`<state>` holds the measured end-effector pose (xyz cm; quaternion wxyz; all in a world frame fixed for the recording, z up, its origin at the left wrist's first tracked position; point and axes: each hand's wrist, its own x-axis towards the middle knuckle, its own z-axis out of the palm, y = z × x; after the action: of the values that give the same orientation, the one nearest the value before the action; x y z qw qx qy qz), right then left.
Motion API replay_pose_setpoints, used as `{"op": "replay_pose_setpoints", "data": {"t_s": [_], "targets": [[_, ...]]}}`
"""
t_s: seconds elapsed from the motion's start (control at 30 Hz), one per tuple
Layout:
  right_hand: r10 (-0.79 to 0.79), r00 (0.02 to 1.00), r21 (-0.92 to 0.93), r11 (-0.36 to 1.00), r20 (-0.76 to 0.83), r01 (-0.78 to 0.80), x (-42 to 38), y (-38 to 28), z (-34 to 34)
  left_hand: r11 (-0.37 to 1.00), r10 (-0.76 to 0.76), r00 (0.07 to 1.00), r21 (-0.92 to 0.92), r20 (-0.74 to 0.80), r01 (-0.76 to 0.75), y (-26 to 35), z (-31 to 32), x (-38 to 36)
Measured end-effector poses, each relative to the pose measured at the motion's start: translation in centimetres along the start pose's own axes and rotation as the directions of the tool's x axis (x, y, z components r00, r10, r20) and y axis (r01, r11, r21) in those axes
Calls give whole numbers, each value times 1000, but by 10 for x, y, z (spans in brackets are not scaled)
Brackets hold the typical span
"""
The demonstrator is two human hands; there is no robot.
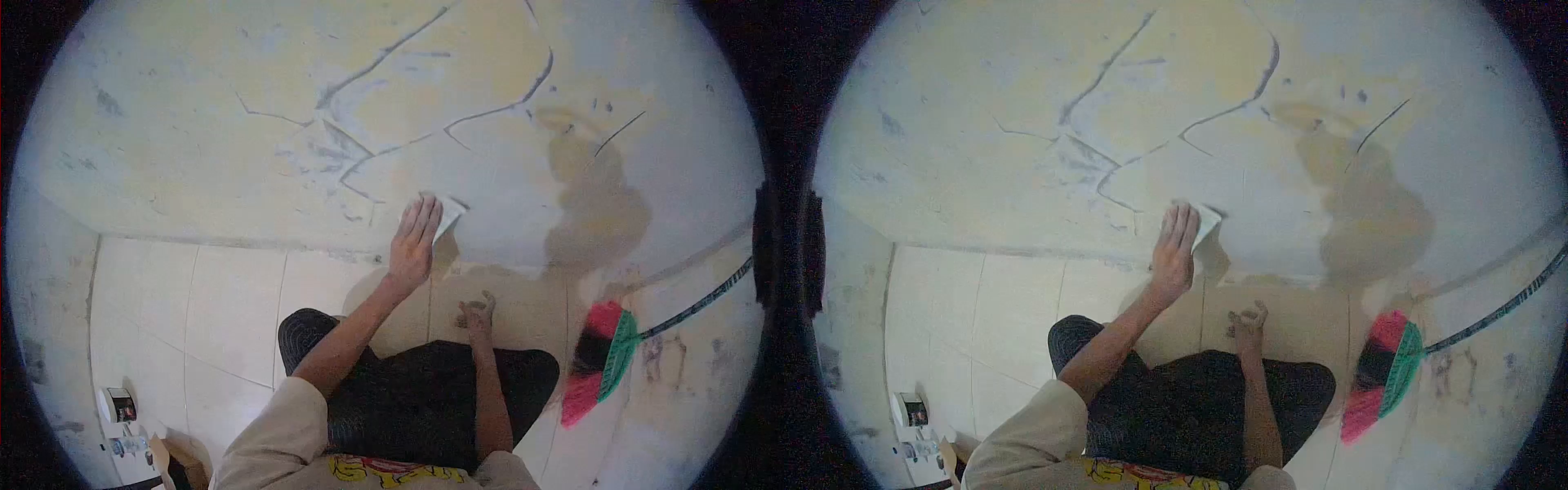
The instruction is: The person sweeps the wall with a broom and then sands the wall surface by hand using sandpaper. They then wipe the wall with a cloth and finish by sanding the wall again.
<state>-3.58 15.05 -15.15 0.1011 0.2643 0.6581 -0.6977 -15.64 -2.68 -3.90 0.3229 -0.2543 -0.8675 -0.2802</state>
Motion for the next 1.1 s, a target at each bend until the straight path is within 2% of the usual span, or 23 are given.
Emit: {"op": "replay_pose_setpoints", "data": {"t_s": [0.1, 0.17, 0.2, 0.27, 0.33, 0.4, 0.47, 0.5, 0.53, 0.6, 0.67, 0.73, 0.83, 0.9, 0.97, 1.03, 1.1], "targets": [[-13, 1000, 15, 1000, 15, 13, -8, -9, 4, 998, 19, 999, 52, 35, -21, 7, -4, 9], [0, 1000, 23, 1000, 17, 0, -8, -2, 2, 998, -40, 999, -46, -34, 39, 28, -25, 38], [-30, 999, 31, 999, 18, 29, 2, 10, -2, 998, -41, 999, -50, -28, 39, 24, -21, 36], [-52, 998, 21, 998, 29, 51, 0, 18, -6, 998, 7, 1000, 61, -29, -6, 12, -10, 23], [13, 999, 44, 999, -33, -11, 5, 8, -1, 998, 21, 999, 64, -42, -18, 10, -11, 19], [-11, 1000, 14, 1000, -24, 11, 6, 7, -1, 998, 28, 999, 57, -33, -26, 6, 0, 17], [-7, 1000, -9, 1000, -12, 7, 4, 15, 1, 999, 29, 989, -15, -147, -31, 26, -25, 51], [-8, 1000, 54, 998, 1, 8, 4, 16, -1, 1000, 15, 991, -17, -135, -18, 23, -22, 39], [-16, 1000, 110, 994, 16, 14, 2, 13, -4, 1000, -4, 999, -10, -51, 4, 16, -15, 21], [-26, 1000, 69, 997, -8, 26, 1, -1, 0, 999, -30, 998, 27, 49, 28, 12, -11, 13], [-16, 999, 26, 1000, -40, 17, -2, -1, 0, 1000, -15, 1000, -5, 8, 15, 13, -10, 20], [-1, 1000, 32, 999, 3, 1, 1, 7, 1, 999, -6, 1000, -42, -19, 5, 20, -20, 36], [-26, 1000, 20, 999, -6, 26, 0, 13, -6, 999, 37, 997, -2, -74, -37, 20, -19, 31], [-54, 998, 67, 996, -14, 55, 0, -3, -1, 999, 0, 1000, 49, 23, -1, 1, 7, -4], [-46, 999, 108, 993, -19, 48, 0, 1, -1, 997, 24, 1000, 69, 16, -25, 12, -9, 23], [-78, 997, 22, 997, -15, 78, 4, 17, -1, 999, 9, 997, -52, -77, -13, 35, -30, 49], [-24, 1000, 23, 999, -12, 25, -6, 25, -6, 1000, -2, 1000, -1, 2, 2, 23, -17, 17]]}}
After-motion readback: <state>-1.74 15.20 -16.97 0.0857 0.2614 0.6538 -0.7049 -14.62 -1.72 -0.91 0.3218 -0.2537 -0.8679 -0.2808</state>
